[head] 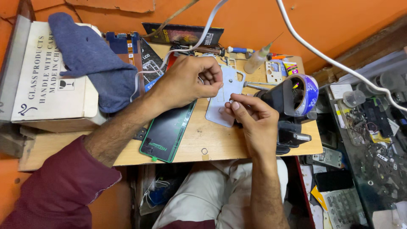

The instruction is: The person assembles a blue smartphone by attaching the back cover, peeling protective film from the screen, and applying adhesive tape to the edges. The person then handles a small camera module and a battery pack, connecting wires to the battery.

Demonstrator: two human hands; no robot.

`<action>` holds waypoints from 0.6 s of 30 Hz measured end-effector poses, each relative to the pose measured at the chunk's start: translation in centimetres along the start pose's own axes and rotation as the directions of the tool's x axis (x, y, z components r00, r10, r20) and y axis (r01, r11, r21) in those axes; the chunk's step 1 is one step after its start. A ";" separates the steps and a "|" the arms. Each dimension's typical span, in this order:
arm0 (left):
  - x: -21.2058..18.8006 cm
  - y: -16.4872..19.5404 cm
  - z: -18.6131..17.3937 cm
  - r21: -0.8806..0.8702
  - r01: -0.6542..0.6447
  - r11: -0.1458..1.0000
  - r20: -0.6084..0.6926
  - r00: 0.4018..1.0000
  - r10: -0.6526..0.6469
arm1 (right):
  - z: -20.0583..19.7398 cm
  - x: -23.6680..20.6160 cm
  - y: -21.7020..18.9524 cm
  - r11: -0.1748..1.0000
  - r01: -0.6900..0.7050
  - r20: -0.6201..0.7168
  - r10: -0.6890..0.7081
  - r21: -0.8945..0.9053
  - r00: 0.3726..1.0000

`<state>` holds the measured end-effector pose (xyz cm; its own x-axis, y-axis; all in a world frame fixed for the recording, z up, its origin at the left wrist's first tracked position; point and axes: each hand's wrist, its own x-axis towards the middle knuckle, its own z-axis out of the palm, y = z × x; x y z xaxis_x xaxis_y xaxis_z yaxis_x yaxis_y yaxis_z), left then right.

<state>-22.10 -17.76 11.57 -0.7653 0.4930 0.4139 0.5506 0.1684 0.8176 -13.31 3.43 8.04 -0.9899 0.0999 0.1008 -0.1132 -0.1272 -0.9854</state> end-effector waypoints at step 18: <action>-0.4 -1.8 0.8 -0.042 -0.012 0.999 0.039 0.999 0.014 | 1.1 1.5 0.1 0.996 -0.072 0.075 0.076 -0.048 0.994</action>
<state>-22.54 -17.59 9.58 -0.7442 0.5281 0.4090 0.5453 0.1267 0.8286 -14.92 2.52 8.21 -0.9992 0.0160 0.0358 -0.0370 -0.0868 -0.9955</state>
